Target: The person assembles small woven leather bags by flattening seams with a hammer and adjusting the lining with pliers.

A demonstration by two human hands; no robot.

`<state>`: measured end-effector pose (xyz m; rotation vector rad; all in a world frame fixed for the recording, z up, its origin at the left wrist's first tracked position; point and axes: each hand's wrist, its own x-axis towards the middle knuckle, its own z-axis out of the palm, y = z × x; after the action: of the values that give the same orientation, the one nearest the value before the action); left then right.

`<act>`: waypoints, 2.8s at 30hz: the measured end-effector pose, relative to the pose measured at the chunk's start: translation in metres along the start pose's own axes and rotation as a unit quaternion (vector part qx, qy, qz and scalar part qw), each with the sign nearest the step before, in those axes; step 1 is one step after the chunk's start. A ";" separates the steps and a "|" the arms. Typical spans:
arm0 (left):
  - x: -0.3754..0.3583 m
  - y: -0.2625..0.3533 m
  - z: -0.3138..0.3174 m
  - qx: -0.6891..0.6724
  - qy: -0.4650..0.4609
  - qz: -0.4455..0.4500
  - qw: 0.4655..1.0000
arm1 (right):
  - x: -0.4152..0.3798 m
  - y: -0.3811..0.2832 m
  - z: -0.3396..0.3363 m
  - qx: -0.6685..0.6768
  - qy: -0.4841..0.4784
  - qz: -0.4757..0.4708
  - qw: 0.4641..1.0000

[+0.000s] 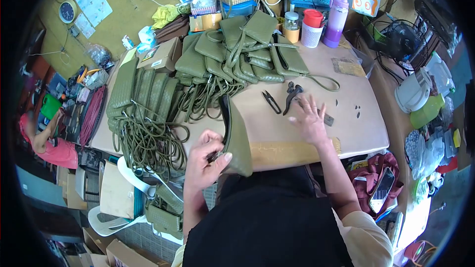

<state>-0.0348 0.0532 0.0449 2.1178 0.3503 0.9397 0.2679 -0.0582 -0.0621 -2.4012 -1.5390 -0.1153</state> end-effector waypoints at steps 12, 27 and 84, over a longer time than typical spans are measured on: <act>0.010 -0.022 0.014 0.204 -0.097 0.020 0.974 | 0.013 -0.009 -0.083 0.551 -0.161 -0.153 0.805; -0.013 -0.032 0.028 0.264 0.173 -0.016 0.949 | -0.017 -0.017 -0.038 0.279 0.210 -0.197 0.916; -0.061 -0.068 0.073 0.314 -0.009 -0.043 0.948 | 0.013 -0.064 -0.059 0.169 -0.083 -0.192 0.963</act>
<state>-0.0203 0.0268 -0.0685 2.6509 0.8126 0.8242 0.2210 -0.0385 0.0101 -1.8698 -1.9086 0.2579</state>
